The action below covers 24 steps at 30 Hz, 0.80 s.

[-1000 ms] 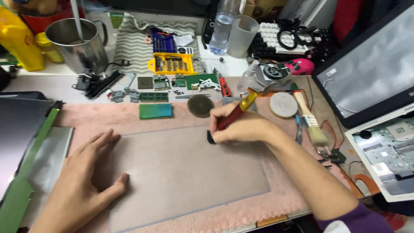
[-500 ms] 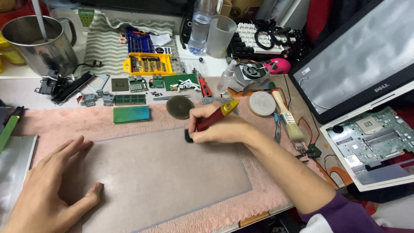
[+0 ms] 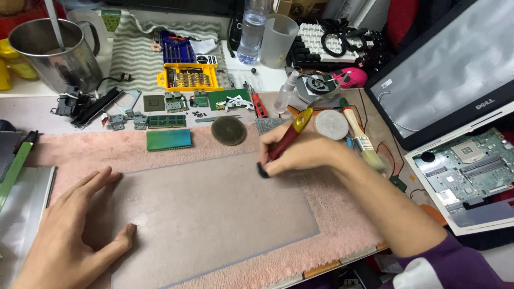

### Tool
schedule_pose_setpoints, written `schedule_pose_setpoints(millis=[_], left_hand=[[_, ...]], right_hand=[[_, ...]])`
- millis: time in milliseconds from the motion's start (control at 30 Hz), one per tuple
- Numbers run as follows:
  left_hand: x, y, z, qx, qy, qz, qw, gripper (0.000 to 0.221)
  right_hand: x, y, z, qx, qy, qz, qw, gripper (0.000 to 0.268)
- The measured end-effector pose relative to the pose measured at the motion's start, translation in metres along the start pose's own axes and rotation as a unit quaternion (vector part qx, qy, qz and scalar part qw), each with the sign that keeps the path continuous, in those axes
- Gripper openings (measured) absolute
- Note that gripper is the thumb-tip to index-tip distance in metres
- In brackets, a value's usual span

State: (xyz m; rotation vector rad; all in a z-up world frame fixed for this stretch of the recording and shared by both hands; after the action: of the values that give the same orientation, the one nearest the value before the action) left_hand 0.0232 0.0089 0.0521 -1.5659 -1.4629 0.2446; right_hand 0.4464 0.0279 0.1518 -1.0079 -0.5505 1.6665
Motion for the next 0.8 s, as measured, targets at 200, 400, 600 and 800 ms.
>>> schedule_pose_setpoints(millis=[200,400,600,800], left_hand=[[-0.001,0.001,0.003,0.012,-0.006,0.011,1.000,0.110],[-0.002,-0.004,-0.008,-0.009,0.005,0.000,1.000,0.107],[-0.001,-0.004,-0.009,-0.006,0.032,-0.005,0.999,0.104],[-0.004,-0.006,-0.012,-0.041,0.042,-0.014,0.998,0.103]], right_hand=[[0.002,0.011,-0.006,-0.017,-0.075,-0.083,0.994,0.015],[-0.014,-0.013,-0.010,-0.037,0.058,-0.054,0.996,0.015],[-0.011,0.006,-0.040,-0.006,-0.082,-0.066,0.994,0.011],[-0.020,-0.018,-0.019,-0.092,0.056,-0.208,0.972,0.031]])
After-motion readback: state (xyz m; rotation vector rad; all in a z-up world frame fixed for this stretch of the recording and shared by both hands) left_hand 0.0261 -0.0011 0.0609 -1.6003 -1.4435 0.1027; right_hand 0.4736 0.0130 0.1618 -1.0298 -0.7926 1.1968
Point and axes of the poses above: each hand's wrist, its own x-axis towards the middle knuckle, its own y-axis out of the palm, z = x × y, the point moved 3 cm from there along x, towards the middle knuckle, and after that the axes turned 11 degrees about -z, right-handed, at the moved point
